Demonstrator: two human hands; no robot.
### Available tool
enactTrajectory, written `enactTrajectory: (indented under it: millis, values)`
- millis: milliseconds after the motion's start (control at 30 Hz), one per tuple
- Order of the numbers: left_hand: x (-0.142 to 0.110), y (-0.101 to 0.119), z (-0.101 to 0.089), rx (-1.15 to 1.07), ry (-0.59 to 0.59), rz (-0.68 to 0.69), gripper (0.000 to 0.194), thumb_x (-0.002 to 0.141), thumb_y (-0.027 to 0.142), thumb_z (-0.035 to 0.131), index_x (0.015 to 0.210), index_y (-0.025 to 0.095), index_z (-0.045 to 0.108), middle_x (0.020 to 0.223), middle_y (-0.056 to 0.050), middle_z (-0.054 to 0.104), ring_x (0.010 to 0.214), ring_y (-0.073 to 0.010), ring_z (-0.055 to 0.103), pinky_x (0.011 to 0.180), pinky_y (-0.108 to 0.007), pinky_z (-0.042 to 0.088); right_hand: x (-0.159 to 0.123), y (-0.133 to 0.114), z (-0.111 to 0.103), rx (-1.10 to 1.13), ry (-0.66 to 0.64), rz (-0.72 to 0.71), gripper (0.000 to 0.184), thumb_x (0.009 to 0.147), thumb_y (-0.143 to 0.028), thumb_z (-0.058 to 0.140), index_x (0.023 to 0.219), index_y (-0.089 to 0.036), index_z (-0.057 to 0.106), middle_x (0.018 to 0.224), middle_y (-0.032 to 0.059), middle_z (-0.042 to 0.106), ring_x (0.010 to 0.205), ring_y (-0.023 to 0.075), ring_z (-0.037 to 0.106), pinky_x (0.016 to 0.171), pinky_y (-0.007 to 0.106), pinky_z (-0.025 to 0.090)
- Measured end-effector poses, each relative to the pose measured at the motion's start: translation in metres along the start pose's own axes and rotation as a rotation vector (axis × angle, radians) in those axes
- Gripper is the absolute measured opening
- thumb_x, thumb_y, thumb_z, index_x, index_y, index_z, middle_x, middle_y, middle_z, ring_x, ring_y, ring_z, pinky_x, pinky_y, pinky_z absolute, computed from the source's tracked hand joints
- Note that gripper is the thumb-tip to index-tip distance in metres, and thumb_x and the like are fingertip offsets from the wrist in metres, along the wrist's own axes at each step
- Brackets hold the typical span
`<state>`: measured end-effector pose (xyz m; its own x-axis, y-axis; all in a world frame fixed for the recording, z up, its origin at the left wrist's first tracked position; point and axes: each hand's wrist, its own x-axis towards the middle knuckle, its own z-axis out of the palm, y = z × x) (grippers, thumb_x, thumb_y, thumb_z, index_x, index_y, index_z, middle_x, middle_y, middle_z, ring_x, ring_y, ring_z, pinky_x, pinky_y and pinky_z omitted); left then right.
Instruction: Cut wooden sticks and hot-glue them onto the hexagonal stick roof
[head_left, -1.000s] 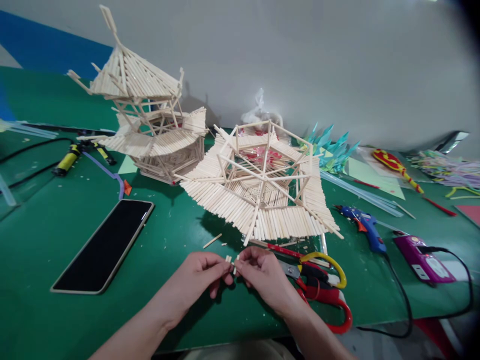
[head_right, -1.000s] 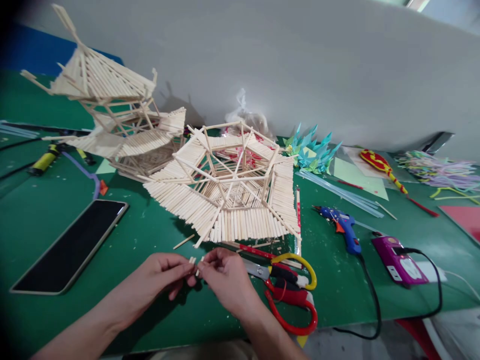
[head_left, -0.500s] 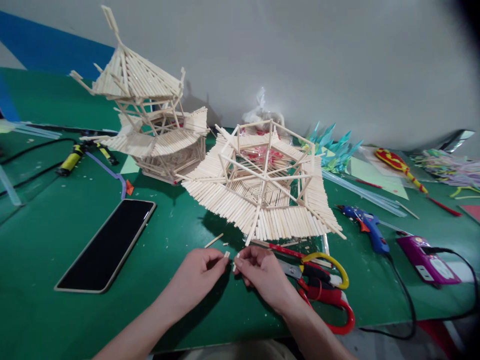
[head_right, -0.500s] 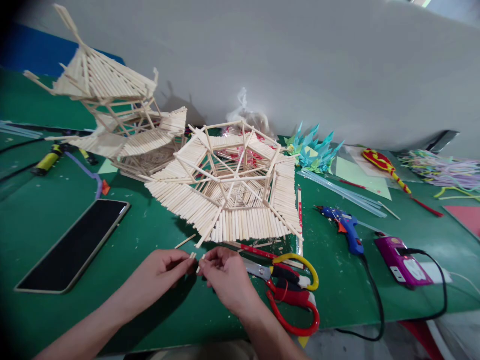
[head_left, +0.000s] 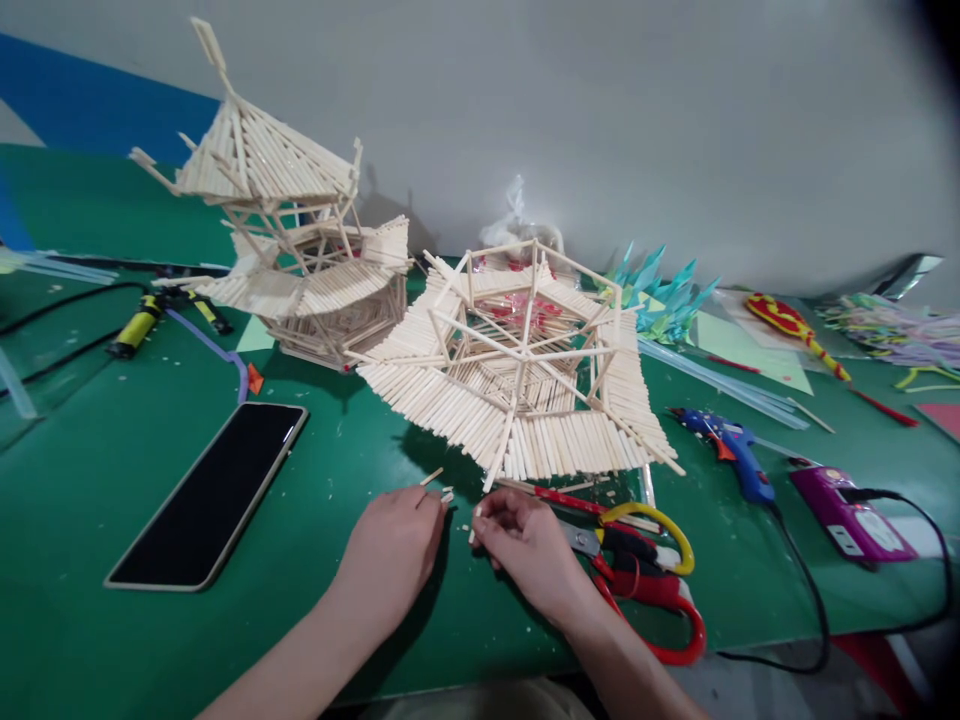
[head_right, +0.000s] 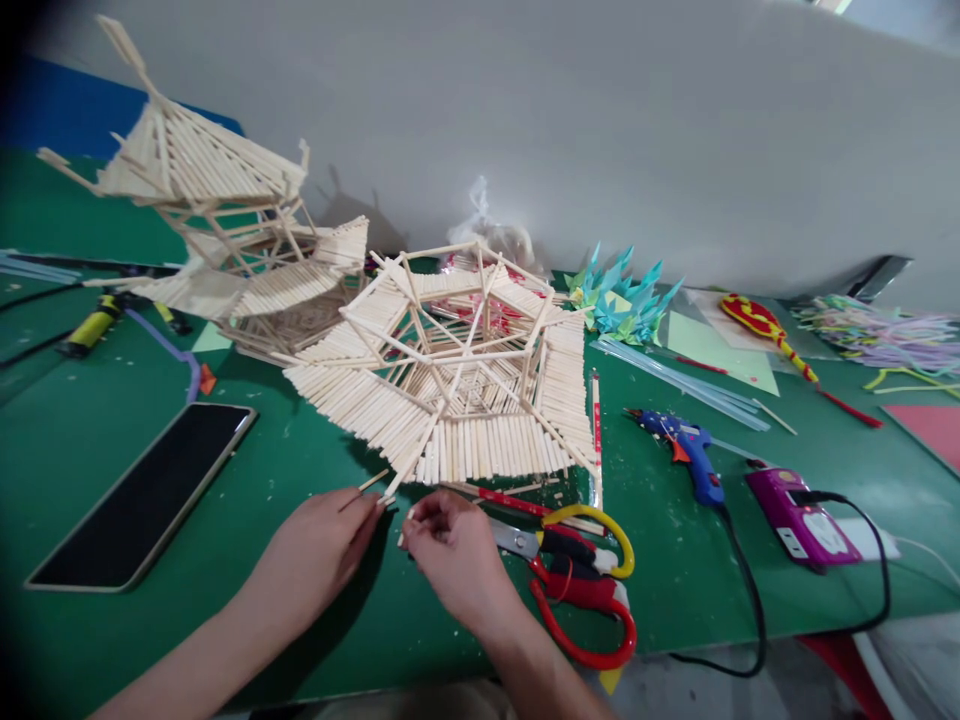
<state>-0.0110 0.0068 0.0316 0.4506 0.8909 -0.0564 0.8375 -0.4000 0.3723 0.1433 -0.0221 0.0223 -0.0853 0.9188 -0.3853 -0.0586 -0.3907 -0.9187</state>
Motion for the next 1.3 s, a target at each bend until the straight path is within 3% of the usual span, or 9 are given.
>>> enactTrajectory:
  millis: [133,300,433,600,1300]
  values:
    - [-0.003,-0.002,-0.016,-0.155,-0.010,-0.044,0.036,0.088,0.028,0.032,0.073,0.014,0.062,0.065,-0.004,0.059,0.061,-0.0165,0.055,0.060,-0.027,0.043,-0.003,-0.007,-0.001,0.033,-0.022,-0.018,0.022,0.070,-0.038,0.061,0.070,-0.018,0.051,0.058,-0.0031,0.053,0.047,0.0078,0.041,0.044,0.020,0.031]
    - [-0.005,0.006,-0.026,-0.984,-0.349,-0.303,0.037,0.083,0.038,0.044,0.062,0.014,0.061,0.060,0.000,0.060,0.049,-0.0093,0.047,0.050,-0.020,0.036,-0.008,-0.018,-0.002,0.095,-0.077,-0.042,0.025,0.069,-0.040,0.063,0.068,-0.017,0.054,0.055,-0.0056,0.046,0.047,0.0064,0.034,0.045,0.020,0.027]
    - [-0.004,0.011,-0.025,-1.310,-0.455,-0.378,0.030,0.080,0.034,0.053,0.060,0.013,0.064,0.061,-0.001,0.062,0.049,-0.0072,0.045,0.051,-0.020,0.034,-0.010,-0.022,-0.005,0.126,-0.090,-0.056,0.023,0.069,-0.038,0.065,0.067,-0.016,0.056,0.057,-0.0045,0.049,0.052,0.0080,0.041,0.051,0.021,0.032]
    - [-0.003,0.015,-0.025,-1.418,-0.542,-0.377,0.030,0.079,0.034,0.055,0.063,0.012,0.065,0.060,-0.003,0.065,0.047,-0.0075,0.047,0.050,-0.020,0.034,-0.010,-0.023,-0.007,0.161,-0.124,-0.065,0.022,0.070,-0.036,0.065,0.067,-0.016,0.057,0.060,-0.0012,0.058,0.057,0.0110,0.052,0.059,0.025,0.039]
    - [-0.003,0.017,-0.018,-1.524,-0.537,-0.369,0.027,0.077,0.035,0.058,0.063,0.013,0.066,0.059,-0.002,0.065,0.046,-0.0070,0.046,0.048,-0.020,0.033,-0.011,-0.020,-0.003,0.177,-0.101,-0.108,0.024,0.069,-0.038,0.065,0.067,-0.018,0.053,0.054,-0.0037,0.057,0.049,0.0103,0.054,0.052,0.024,0.040]
